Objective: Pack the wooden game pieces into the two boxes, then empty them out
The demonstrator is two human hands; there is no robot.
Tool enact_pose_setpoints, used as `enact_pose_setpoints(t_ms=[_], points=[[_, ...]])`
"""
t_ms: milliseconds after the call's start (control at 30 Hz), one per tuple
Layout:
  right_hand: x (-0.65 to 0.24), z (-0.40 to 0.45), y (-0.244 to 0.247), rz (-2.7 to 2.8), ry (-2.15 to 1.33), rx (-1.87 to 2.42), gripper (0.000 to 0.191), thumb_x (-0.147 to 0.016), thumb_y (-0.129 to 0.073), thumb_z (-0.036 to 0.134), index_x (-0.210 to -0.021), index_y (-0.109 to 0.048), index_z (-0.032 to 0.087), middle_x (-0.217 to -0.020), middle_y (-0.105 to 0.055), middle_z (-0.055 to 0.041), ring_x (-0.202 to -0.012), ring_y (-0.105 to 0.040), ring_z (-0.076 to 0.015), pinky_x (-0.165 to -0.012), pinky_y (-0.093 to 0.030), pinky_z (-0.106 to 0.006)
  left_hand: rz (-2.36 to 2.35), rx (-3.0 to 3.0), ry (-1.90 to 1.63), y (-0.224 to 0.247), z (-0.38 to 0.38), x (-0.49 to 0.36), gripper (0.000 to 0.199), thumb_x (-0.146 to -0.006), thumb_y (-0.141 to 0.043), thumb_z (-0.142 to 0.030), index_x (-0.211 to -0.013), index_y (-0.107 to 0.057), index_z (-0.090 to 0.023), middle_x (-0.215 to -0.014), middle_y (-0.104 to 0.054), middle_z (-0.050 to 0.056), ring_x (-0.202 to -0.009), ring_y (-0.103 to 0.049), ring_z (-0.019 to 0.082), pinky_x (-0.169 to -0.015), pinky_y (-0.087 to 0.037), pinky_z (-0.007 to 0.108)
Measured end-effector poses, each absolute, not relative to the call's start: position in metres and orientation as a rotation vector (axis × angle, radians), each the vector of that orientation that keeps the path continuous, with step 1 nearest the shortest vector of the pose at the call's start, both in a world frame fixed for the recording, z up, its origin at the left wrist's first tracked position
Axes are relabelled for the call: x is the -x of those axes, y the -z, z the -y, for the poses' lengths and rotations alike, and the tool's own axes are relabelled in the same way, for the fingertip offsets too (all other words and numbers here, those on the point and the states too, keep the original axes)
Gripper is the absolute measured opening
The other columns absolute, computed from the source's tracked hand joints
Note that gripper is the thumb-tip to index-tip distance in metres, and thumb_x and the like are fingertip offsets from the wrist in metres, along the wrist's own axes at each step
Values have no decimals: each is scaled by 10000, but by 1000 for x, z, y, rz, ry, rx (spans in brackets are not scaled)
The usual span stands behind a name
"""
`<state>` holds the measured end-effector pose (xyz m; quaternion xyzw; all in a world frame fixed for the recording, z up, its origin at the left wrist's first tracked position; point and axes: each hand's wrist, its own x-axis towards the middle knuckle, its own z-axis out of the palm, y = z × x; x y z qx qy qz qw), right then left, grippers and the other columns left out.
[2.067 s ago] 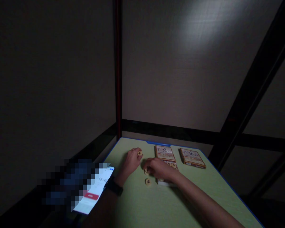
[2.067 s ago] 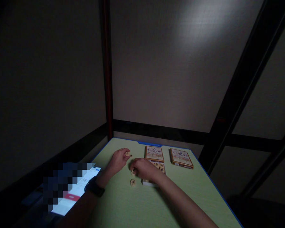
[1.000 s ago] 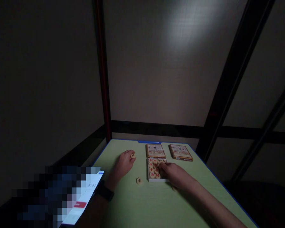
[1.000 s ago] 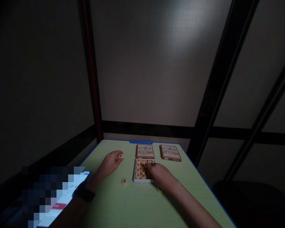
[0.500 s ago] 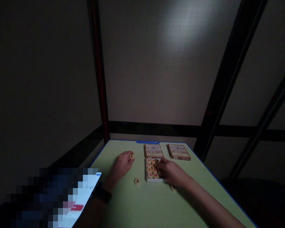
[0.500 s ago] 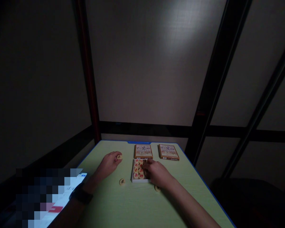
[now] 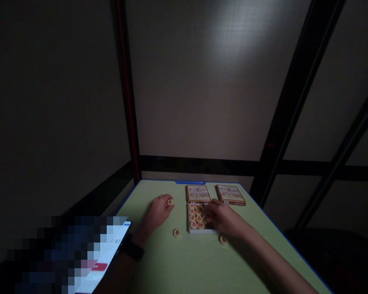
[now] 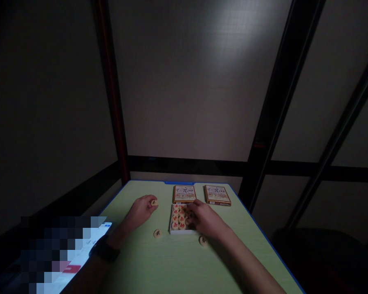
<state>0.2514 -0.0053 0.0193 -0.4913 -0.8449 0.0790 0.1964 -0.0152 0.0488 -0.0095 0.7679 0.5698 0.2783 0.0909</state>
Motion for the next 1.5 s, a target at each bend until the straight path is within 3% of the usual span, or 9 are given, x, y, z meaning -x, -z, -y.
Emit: enact_pose_setpoints(t_ms=[167,300,467,567,700,833,967,1100,1500], points=[[-272,38,-40,2369,-202,1456,19,-798,-629,168,-793,-647,165,-821,-642,-56,-747,-588,-178,-672,-407,-274,-1664,-2318,-881,9,-48,16,94,-776,-625,-102,-824,-630,-183,-860,-645,27,-827,-599,166,-796,-441,265],[-273,63,-23,2506,-315,1556,83,-750,-652,157,-831,-664,173,-870,-667,-55,-719,-601,-164,-640,-403,-260,-1587,-2356,-895,14,-49,18,171,-754,-612,-53,-851,-642,-190,-894,-637,23,-841,-597,160,-809,-451,268],[-267,70,0,2506,-166,1623,233,-888,-419,116,-921,-646,154,-889,-671,-95,-721,-619,-178,-644,-417,-281,-1521,-2371,-920,16,-49,18,222,-754,-589,-33,-887,-657,-197,-931,-648,24,-844,-606,156,-800,-457,265],[-266,71,-4,2471,-219,1551,232,-921,-394,155,-958,-622,167,-909,-661,-93,-688,-610,-171,-631,-430,-284,-1548,-2347,-871,13,-46,16,207,-755,-611,-64,-908,-664,-194,-934,-667,30,-848,-618,164,-793,-457,267],[-249,69,-22,2468,-404,1280,250,-969,-369,197,-1062,-601,191,-1067,-624,-100,-892,-623,-184,-793,-479,-297,-1563,-2352,-706,15,-44,14,104,-786,-665,-233,-881,-668,-188,-892,-691,36,-859,-631,186,-780,-451,275],[-217,46,-29,2556,-392,1078,231,-968,-405,199,-1057,-615,162,-1067,-601,-117,-952,-596,-195,-861,-469,-305,-1492,-2417,-588,23,-46,18,142,-768,-702,-304,-838,-662,-187,-913,-697,45,-932,-627,202,-818,-433,276],[-189,10,-29,2612,-286,1099,164,-869,-501,105,-938,-648,128,-960,-617,-114,-859,-589,-193,-764,-452,-270,-1485,-2385,-473,22,-47,23,170,-737,-723,-312,-845,-660,-196,-896,-693,27,-907,-625,194,-758,-421,260],[-171,-22,-23,2696,-232,1077,228,-750,-545,23,-889,-683,139,-889,-663,-82,-793,-598,-166,-695,-401,-228,-1547,-2357,-398,15,-43,25,238,-706,-752,-342,-877,-661,-204,-882,-701,17,-857,-626,193,-691,-390,251],[-165,-63,1,2703,-363,1087,146,-696,-737,113,-815,-764,193,-766,-741,-23,-750,-654,-169,-683,-419,-225,-1492,-2242,-401,21,-48,31,353,-621,-817,-345,-918,-670,-224,-844,-698,-19,-776,-618,173,-625,-347,238]])
